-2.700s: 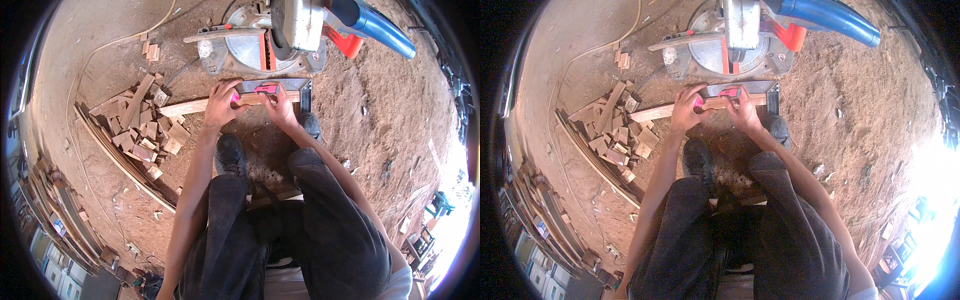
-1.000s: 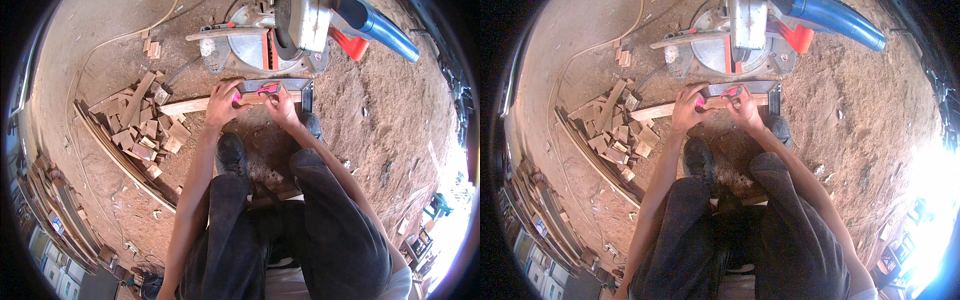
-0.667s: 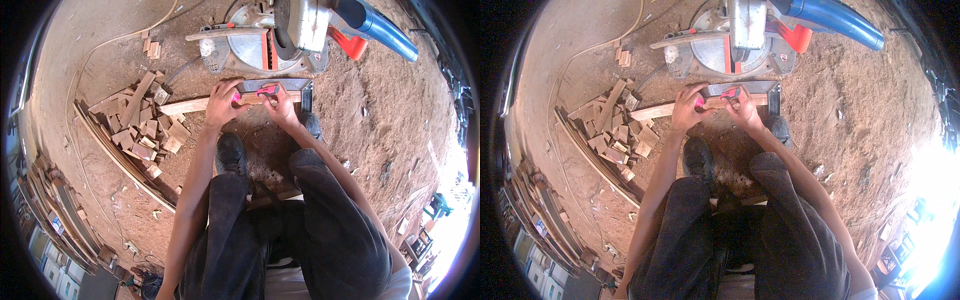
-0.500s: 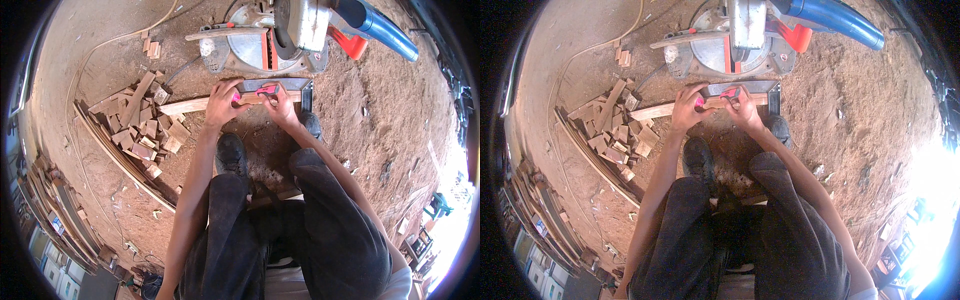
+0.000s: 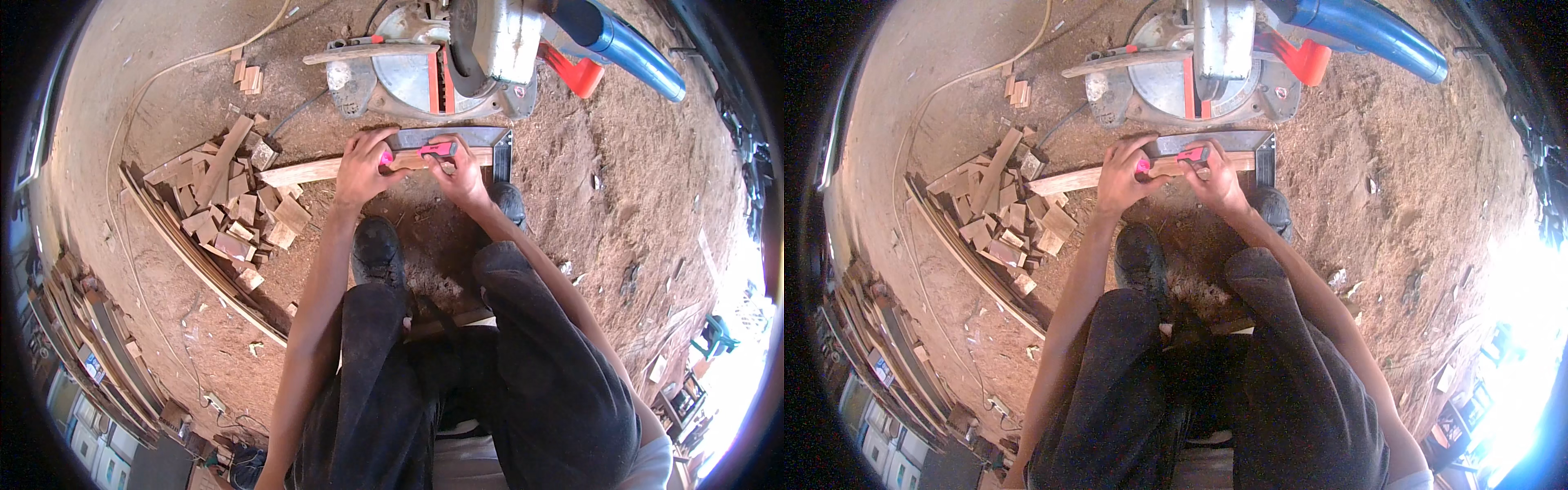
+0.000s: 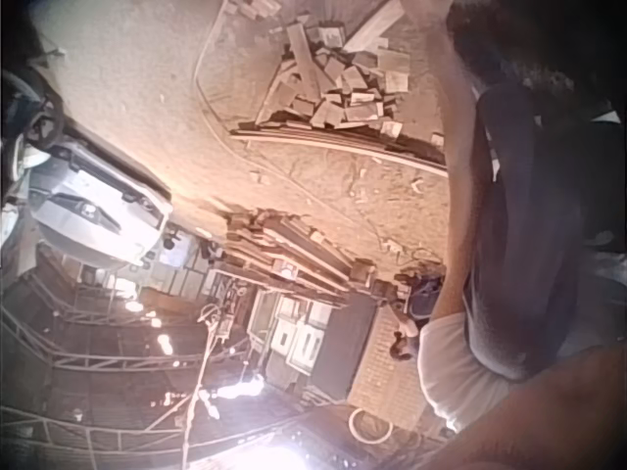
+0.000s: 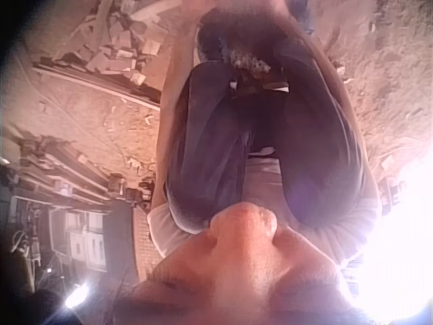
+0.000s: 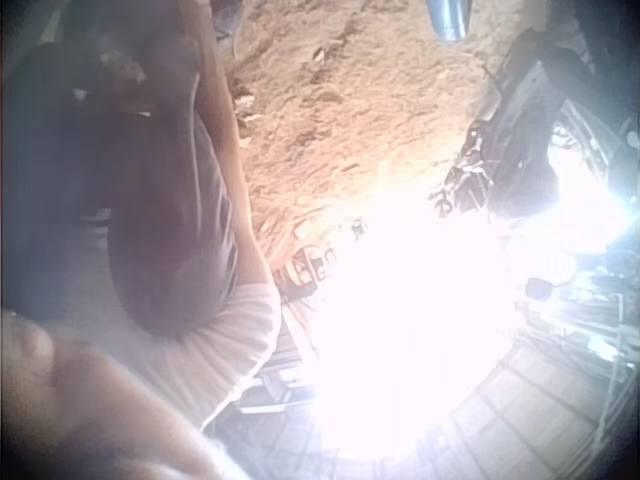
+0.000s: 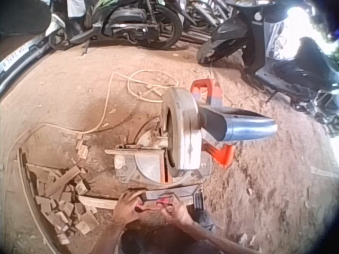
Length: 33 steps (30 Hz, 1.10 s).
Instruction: The person positions a square against a piece of wood and marks a line with a pink pen.
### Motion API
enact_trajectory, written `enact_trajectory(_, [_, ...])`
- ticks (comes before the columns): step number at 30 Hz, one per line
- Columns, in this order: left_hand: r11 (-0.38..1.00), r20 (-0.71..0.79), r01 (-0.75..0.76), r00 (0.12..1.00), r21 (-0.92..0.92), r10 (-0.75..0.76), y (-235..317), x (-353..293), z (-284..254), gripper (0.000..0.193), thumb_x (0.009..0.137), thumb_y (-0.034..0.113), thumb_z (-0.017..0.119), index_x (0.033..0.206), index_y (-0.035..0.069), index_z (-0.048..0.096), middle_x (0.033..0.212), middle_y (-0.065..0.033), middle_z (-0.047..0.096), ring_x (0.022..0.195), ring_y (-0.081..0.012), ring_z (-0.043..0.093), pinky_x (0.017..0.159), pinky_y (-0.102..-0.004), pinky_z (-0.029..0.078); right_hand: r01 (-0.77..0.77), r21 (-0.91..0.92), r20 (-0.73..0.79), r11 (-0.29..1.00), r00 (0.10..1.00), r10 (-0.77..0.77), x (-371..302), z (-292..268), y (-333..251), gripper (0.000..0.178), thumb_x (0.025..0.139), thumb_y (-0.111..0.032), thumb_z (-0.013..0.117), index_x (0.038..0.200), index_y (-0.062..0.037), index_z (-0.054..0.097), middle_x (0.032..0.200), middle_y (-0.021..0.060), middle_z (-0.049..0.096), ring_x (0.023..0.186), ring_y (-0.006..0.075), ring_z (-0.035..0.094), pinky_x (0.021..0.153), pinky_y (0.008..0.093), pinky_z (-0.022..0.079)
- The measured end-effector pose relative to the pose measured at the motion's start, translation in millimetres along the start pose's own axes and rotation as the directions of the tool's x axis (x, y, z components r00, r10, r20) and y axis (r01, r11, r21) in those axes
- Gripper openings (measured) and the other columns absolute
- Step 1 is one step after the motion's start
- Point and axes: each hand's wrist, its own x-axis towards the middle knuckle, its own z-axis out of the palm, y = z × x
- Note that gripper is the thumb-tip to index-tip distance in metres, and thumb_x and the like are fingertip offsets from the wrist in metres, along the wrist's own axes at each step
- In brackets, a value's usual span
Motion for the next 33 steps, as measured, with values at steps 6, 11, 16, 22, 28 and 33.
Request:
enact_trajectory(6, [1.0,0.008,-0.001,1.0,0.002,0.001,-1,1,4,0.049,0.062,0.031,0.093,0.087,0.008,0.058,0.137,-0.0005,0.063,0.118,-0.0247,0.061,0.102,-0.0453,0.042,0.082,-0.027,0.015,0.996,0.997,-0.082,-2,-4,7,0.023,0.087,-0.002,0.076,0.106,0.0011,0.063,0.102,0.0164,0.066,0.092,0.0321,0.068,0.079,0.0388,0.056])
enact_trajectory(11, [1.0,0.007,0.007,1.0,0.003,-0.007,-3,-2,4,0.051,0.062,0.031,0.093,0.096,0.008,0.062,0.136,-0.0008,0.063,0.118,-0.0253,0.061,0.103,-0.0452,0.042,0.041,-0.017,-0.015,0.999,0.999,-0.041,-1,-1,1,0.024,0.085,-0.003,0.077,0.106,-0.0006,0.064,0.103,0.0152,0.066,0.094,0.0332,0.067,0.081,0.0401,0.055])
enact_trajectory(16, [1.0,0.011,-0.002,1.0,0.012,0.002,-2,-1,4,0.053,0.063,0.031,0.092,0.101,0.008,0.063,0.135,-0.0013,0.063,0.119,-0.0258,0.06,0.103,-0.0448,0.042,0.137,-0.095,0.044,0.986,0.99,-0.133,-3,-8,7,0.025,0.085,-0.003,0.077,0.107,-0.0014,0.065,0.103,0.0156,0.066,0.096,0.0349,0.067,0.083,0.0416,0.055])
enact_trajectory(22, [1.0,0.01,0.006,1.0,0.012,-0.006,-2,-1,3,0.052,0.063,0.031,0.093,0.097,0.008,0.062,0.135,-0.001,0.063,0.12,-0.0257,0.06,0.104,-0.0448,0.041,0.107,-0.087,0.003,0.99,0.994,-0.107,-4,-4,2,0.029,0.085,-0.003,0.077,0.111,-0.0022,0.063,0.104,0.0164,0.066,0.098,0.0361,0.067,0.084,0.0415,0.055])
enact_trajectory(28, [1.0,0.003,0.004,1.0,-0.006,-0.004,-2,-2,3,0.049,0.062,0.031,0.093,0.092,0.008,0.061,0.136,-0.0002,0.063,0.121,-0.0249,0.06,0.105,-0.045,0.041,0.118,-0.088,0.005,0.989,0.993,-0.118,-3,-6,-1,0.033,0.084,-0.002,0.078,0.113,-0.0022,0.062,0.103,0.0166,0.066,0.097,0.0368,0.068,0.083,0.042,0.056])
enact_trajectory(33, [1.0,-0.002,0.002,1.0,-0.005,-0.002,0,1,4,0.048,0.062,0.031,0.093,0.089,0.008,0.059,0.137,0.0,0.062,0.12,-0.0247,0.06,0.105,-0.0448,0.041,0.195,-0.102,0.033,0.975,0.981,-0.193,-9,-12,2,0.03,0.082,-0.002,0.079,0.108,-0.0024,0.064,0.1,0.0159,0.067,0.097,0.0336,0.068,0.082,0.0409,0.056])
